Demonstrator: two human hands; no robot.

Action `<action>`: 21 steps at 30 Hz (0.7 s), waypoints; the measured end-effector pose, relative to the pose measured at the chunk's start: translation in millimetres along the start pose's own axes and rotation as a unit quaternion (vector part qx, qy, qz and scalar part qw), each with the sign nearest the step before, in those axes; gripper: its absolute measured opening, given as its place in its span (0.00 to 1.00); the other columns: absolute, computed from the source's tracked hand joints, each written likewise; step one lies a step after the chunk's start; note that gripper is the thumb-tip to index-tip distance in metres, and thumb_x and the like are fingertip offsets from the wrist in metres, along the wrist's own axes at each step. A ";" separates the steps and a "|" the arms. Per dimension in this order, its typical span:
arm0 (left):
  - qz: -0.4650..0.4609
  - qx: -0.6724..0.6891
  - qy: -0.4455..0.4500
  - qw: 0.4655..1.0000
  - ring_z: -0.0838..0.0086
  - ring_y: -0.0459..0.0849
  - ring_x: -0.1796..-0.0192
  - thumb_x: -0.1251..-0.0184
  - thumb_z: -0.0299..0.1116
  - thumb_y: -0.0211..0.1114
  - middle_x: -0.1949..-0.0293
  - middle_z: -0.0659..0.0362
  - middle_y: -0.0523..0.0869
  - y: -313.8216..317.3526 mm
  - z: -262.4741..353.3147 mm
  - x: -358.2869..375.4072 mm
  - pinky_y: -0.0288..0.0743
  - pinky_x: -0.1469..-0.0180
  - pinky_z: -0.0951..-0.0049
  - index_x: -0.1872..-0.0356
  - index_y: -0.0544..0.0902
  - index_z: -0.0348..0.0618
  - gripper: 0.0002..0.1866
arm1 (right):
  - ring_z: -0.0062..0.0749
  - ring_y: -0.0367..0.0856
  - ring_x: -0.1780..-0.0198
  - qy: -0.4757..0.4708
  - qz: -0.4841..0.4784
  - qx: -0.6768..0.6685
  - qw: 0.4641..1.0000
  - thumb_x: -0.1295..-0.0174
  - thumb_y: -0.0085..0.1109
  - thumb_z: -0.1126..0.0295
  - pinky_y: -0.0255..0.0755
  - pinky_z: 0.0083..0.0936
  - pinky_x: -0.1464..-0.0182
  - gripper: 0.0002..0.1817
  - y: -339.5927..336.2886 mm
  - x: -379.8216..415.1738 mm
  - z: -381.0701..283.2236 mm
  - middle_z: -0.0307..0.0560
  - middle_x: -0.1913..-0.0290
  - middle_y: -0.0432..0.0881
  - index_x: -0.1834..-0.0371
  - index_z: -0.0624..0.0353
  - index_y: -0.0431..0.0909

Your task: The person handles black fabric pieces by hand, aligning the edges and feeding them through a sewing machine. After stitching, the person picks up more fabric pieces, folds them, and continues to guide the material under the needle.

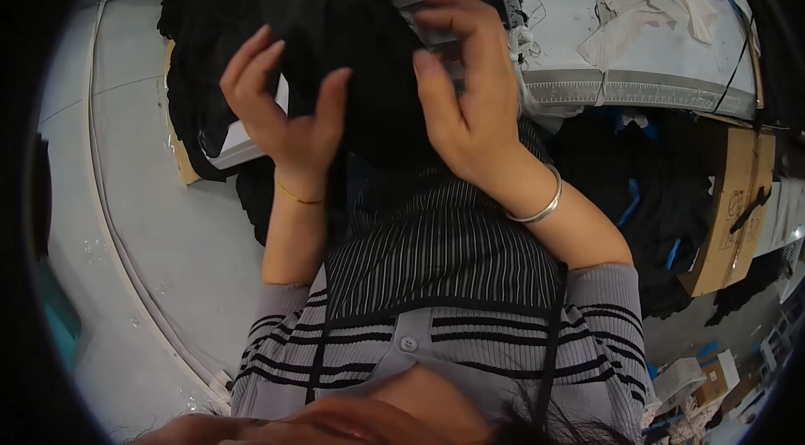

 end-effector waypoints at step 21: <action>0.119 0.320 -0.143 0.929 0.77 0.80 0.52 0.26 0.30 0.68 0.52 0.61 0.85 -4.5 29.7 -52.4 0.74 0.47 0.80 0.35 0.74 0.37 0.22 | 0.24 0.78 0.74 0.010 -0.137 0.097 0.986 0.37 0.65 0.80 0.71 0.20 0.71 0.24 4.0 -16.1 -7.6 0.41 0.73 0.80 0.37 0.58 0.77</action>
Point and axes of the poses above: each hand's wrist, its own x-axis away from the middle knuckle, its own y-axis out of the palm, z = x × y, the point moved 1 cm from there along -x, towards the middle knuckle
